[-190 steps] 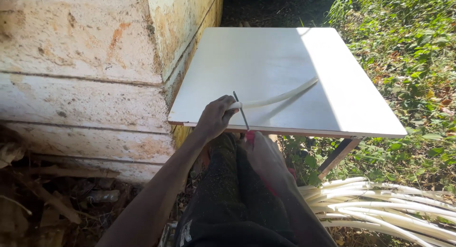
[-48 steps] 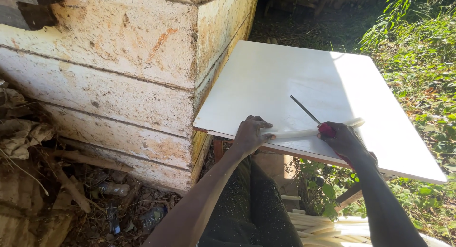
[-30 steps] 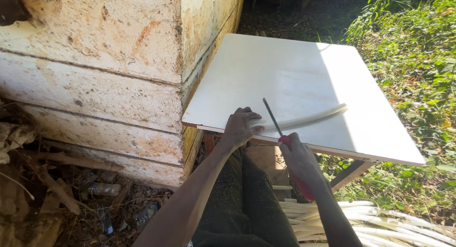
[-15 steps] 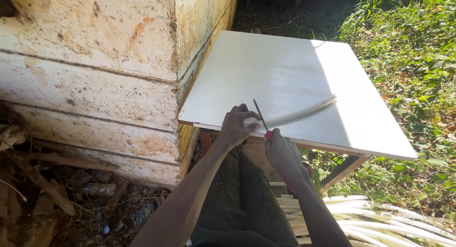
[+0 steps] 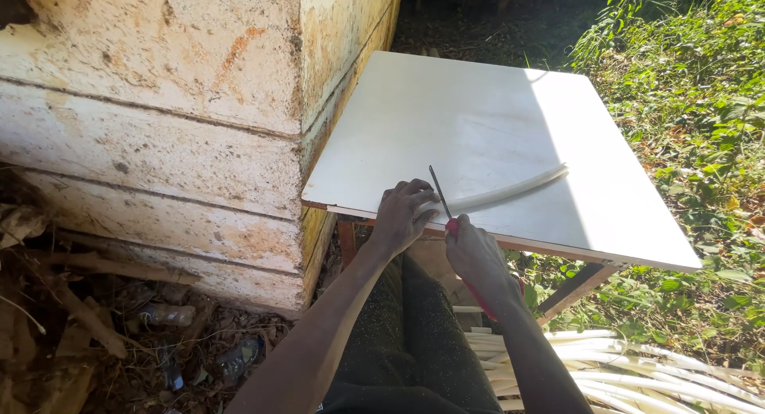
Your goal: Cutting a white plastic tube into small segments using a hand saw.
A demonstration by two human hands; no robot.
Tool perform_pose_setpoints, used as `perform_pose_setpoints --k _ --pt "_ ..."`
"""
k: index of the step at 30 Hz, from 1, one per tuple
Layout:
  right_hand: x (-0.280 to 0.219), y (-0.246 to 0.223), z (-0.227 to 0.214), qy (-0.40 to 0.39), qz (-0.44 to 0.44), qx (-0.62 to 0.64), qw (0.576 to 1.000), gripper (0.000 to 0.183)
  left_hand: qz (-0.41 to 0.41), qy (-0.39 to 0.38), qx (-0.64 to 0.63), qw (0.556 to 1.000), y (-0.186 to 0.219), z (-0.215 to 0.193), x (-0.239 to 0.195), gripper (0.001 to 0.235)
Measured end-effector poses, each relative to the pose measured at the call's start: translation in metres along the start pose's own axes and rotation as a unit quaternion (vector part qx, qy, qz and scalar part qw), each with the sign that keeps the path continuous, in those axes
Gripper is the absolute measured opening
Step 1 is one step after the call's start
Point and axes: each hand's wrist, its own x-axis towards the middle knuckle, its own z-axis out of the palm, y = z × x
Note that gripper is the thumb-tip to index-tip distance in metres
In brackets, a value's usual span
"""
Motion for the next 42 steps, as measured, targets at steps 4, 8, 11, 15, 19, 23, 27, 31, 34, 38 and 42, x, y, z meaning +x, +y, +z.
perform_pose_setpoints --k 4,8,11,15,19,23,27,31,34,38,42 --pt "-0.006 -0.001 -0.002 -0.005 0.009 0.007 1.000 0.044 0.006 -0.024 -0.002 1.000 -0.002 -0.004 0.004 0.017" --pt "-0.002 0.002 0.001 0.003 0.009 0.012 1.000 0.043 0.016 -0.023 -0.007 1.000 -0.003 -0.007 0.012 0.018" --pt "-0.004 0.000 0.002 0.004 0.014 0.016 1.000 0.042 0.032 -0.031 -0.019 0.999 -0.006 -0.008 0.013 0.022" --pt "-0.005 0.003 0.003 0.011 0.009 0.035 0.999 0.042 0.051 -0.026 -0.024 0.998 -0.002 -0.013 0.010 0.021" --pt "-0.004 0.003 0.004 0.012 0.011 0.024 1.000 0.041 0.031 -0.040 -0.019 0.999 0.007 -0.018 0.010 0.022" --pt "-0.004 0.003 0.007 0.013 0.004 0.030 0.999 0.041 0.039 -0.023 -0.039 0.998 0.011 -0.021 0.004 0.022" --pt "0.005 0.008 0.016 0.008 -0.003 0.032 0.999 0.044 0.056 0.019 -0.086 0.995 -0.003 -0.012 0.001 0.017" --pt "0.003 0.004 0.014 0.004 -0.003 0.025 1.000 0.043 0.069 0.032 -0.085 0.993 -0.001 -0.015 -0.001 0.015" --pt "0.004 0.006 0.013 0.004 0.003 0.019 1.000 0.044 0.070 0.032 -0.089 0.993 -0.003 -0.011 0.002 0.014" --pt "0.004 0.007 0.005 -0.001 -0.006 0.000 1.000 0.041 0.075 0.025 -0.080 0.994 -0.003 -0.010 0.004 0.009" --pt "0.015 0.010 0.008 0.013 -0.008 -0.026 1.000 0.040 0.076 0.015 -0.064 0.995 -0.003 -0.011 0.003 0.007"
